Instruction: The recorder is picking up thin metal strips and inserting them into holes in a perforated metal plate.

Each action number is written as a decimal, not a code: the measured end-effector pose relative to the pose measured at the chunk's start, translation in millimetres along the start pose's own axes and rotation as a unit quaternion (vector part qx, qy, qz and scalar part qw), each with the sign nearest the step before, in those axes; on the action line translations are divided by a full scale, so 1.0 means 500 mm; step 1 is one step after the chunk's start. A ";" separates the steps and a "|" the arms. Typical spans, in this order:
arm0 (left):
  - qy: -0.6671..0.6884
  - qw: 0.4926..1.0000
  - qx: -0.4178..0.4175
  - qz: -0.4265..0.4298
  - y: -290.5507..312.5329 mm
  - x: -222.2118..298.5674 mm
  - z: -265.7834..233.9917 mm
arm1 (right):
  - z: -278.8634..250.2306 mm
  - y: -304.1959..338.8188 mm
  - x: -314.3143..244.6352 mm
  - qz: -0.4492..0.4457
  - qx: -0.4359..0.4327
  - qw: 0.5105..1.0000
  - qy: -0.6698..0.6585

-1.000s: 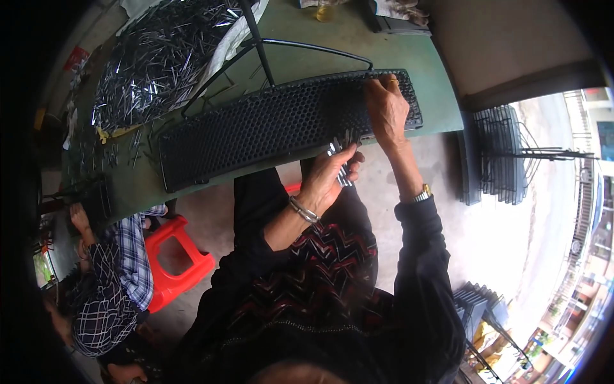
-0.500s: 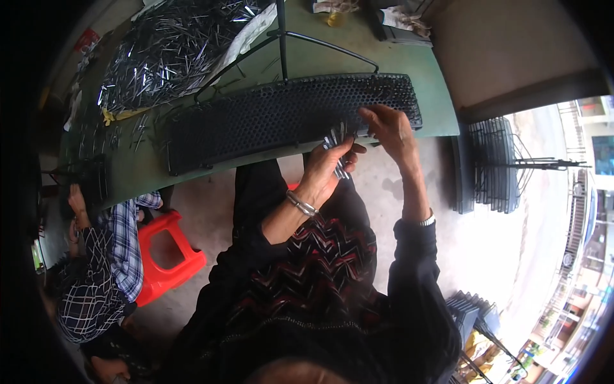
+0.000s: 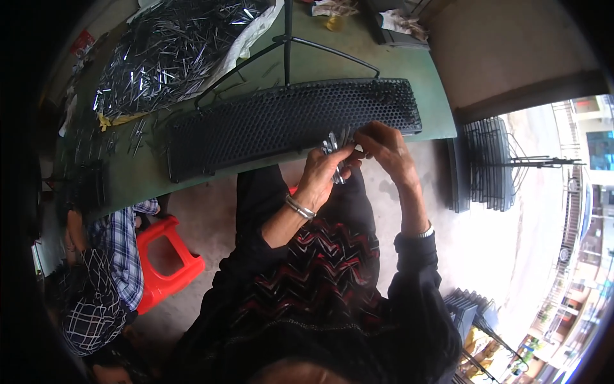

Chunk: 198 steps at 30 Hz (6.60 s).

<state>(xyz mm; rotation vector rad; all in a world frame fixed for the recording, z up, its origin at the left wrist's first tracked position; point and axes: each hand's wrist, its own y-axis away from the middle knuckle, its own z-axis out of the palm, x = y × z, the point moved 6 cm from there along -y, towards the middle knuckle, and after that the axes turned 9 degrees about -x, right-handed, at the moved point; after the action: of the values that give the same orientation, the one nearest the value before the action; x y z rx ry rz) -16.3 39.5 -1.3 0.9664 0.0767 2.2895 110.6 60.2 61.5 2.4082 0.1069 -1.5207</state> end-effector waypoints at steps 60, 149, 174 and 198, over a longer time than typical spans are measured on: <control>0.066 0.997 -0.008 -0.038 0.005 -0.045 -0.005 | -0.075 -0.133 0.020 -0.083 0.288 0.883 0.361; 0.068 0.995 0.011 -0.077 -0.041 -0.063 -0.003 | -0.073 -0.075 0.035 -0.042 0.347 0.873 0.340; 0.065 0.994 0.022 -0.080 -0.055 -0.062 0.005 | -0.131 0.011 0.019 -0.022 0.319 0.947 0.034; 0.091 0.989 0.016 -0.111 -0.051 -0.080 -0.013 | -0.123 -0.044 0.049 -0.060 0.349 0.925 0.134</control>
<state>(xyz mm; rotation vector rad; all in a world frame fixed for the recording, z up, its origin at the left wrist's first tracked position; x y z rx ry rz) 14.2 37.7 -38.5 0.7224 0.2843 2.1679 170.5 96.4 59.8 3.2154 -0.2894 -1.4328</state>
